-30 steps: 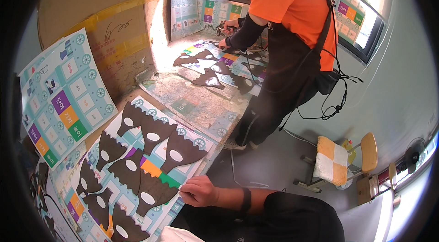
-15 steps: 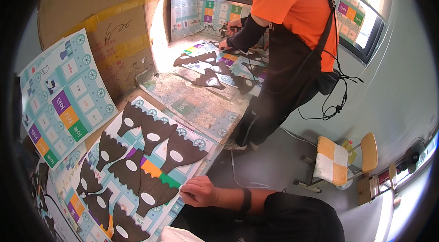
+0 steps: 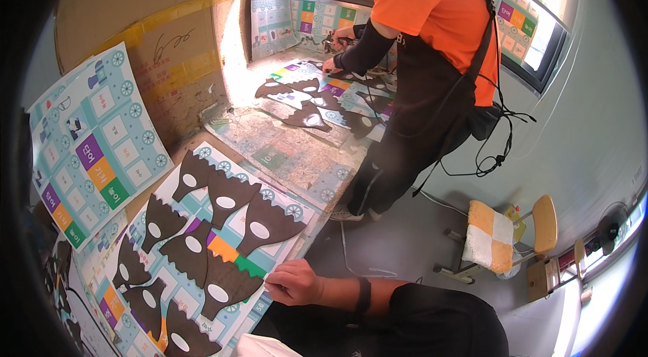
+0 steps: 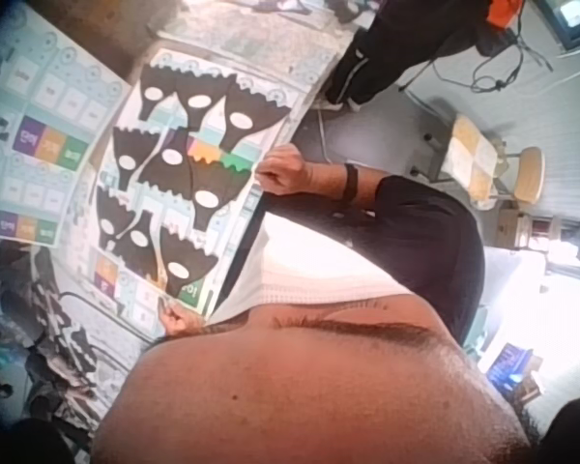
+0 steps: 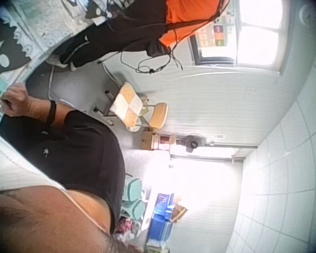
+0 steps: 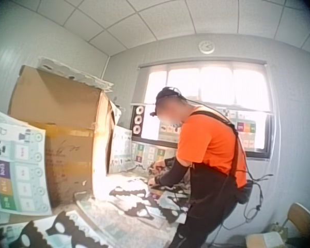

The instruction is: Sorting and inspecting brown cardboard or leather pattern pieces on a labeled assembly table in a shoe factory.

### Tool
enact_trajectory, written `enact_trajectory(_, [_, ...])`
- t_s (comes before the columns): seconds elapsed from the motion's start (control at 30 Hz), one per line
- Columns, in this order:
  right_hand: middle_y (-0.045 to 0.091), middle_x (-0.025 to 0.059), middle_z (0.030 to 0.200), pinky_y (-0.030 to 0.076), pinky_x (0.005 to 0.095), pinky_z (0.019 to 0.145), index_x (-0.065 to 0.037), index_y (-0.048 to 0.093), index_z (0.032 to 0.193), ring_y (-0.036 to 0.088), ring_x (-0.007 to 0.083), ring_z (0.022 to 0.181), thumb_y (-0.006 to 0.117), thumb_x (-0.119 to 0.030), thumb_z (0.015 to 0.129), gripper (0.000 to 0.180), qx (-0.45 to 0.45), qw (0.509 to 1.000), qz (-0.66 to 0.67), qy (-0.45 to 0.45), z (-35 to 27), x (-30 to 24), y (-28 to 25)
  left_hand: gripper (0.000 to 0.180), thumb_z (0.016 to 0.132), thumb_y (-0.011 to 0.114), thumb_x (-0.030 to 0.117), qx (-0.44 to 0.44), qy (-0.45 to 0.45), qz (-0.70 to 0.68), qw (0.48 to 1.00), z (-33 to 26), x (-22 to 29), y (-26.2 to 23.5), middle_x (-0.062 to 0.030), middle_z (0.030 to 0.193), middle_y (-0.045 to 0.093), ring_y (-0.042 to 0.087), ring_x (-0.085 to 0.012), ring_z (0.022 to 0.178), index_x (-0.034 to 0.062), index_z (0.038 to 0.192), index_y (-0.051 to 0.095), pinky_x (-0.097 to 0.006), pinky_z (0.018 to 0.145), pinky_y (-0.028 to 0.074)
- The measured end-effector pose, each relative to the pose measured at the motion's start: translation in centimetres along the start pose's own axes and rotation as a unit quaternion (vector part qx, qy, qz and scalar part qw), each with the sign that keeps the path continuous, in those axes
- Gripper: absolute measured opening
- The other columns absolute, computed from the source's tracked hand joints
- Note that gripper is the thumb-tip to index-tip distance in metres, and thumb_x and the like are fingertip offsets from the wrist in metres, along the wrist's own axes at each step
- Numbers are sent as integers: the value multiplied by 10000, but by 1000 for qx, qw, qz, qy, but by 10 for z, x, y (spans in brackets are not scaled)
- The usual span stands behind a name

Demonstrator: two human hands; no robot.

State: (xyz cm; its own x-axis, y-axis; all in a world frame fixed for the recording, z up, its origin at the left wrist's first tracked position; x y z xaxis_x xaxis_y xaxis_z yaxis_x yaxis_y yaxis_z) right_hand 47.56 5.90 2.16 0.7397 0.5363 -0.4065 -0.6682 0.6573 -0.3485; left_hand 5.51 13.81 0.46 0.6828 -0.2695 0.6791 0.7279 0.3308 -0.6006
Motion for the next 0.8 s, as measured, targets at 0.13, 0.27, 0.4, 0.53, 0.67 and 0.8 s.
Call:
enact_trajectory(0.13, [580, 80, 649, 451, 325, 484, -24, 617, 838, 584, 241, 527, 735, 5, 754, 148, 1, 1000, -1, 0, -1, 0, -1, 310, 965, 596, 125, -6, 12, -6, 1000, 0, -2, 0, -137, 806, 654, 576, -221, 678, -74, 1200, 634, -335, 600, 486])
enact_trajectory(0.27, [580, 78, 648, 452, 324, 485, -24, 616, 839, 584, 238, 527, 734, 8, 751, 151, 2, 1000, 1, -1, 0, 0, -1, 316, 975, 599, 144, -16, -4, -3, 1000, 1, -1, 1, -119, 787, 645, 557, -209, 655, -73, 1201, 634, -331, 579, 474])
enact_trajectory(0.4, [581, 77, 649, 453, 322, 486, -24, 615, 841, 585, 236, 527, 734, 8, 749, 154, 2, 1000, 1, -3, -1, 1, -1, 316, 976, 599, 145, -16, -4, 0, 1000, 0, -1, 0, -113, 782, 645, 552, -205, 643, -72, 1203, 633, -327, 570, 470])
enact_trajectory(0.53, [579, 77, 647, 451, 323, 483, -23, 615, 844, 583, 236, 525, 734, 7, 750, 155, 3, 1000, 0, -4, -1, 1, -1, 315, 976, 601, 147, -8, 7, 3, 1000, 0, 1, 0, -112, 775, 645, 555, -201, 637, -69, 1202, 634, -320, 560, 467])
enact_trajectory(0.67, [575, 76, 644, 448, 325, 480, -24, 613, 844, 579, 237, 521, 733, 6, 754, 153, 5, 1000, 1, -5, -2, 2, -1, 313, 977, 597, 151, -2, 13, 0, 1000, 0, 3, 1, -118, 773, 645, 564, -203, 639, -68, 1197, 637, -319, 556, 468])
enact_trajectory(0.8, [569, 76, 640, 443, 329, 476, -24, 611, 842, 573, 240, 516, 730, 4, 761, 146, 2, 1000, -1, -4, -2, 1, -1, 314, 975, 592, 143, -9, 11, -2, 1000, -1, -1, 1, -121, 779, 645, 564, -204, 640, -65, 1206, 633, -322, 555, 468])
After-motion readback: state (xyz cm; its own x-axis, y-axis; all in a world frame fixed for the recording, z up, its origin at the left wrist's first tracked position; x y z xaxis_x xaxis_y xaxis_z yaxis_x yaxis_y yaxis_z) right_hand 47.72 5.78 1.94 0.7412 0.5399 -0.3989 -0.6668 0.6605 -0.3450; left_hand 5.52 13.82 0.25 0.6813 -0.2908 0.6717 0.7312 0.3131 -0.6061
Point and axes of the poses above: each hand's wrist, its own z-axis towards the middle knuckle, its own y-axis out of the palm, x = y × z, the point moved 8 cm from there along z, towards the middle knuckle
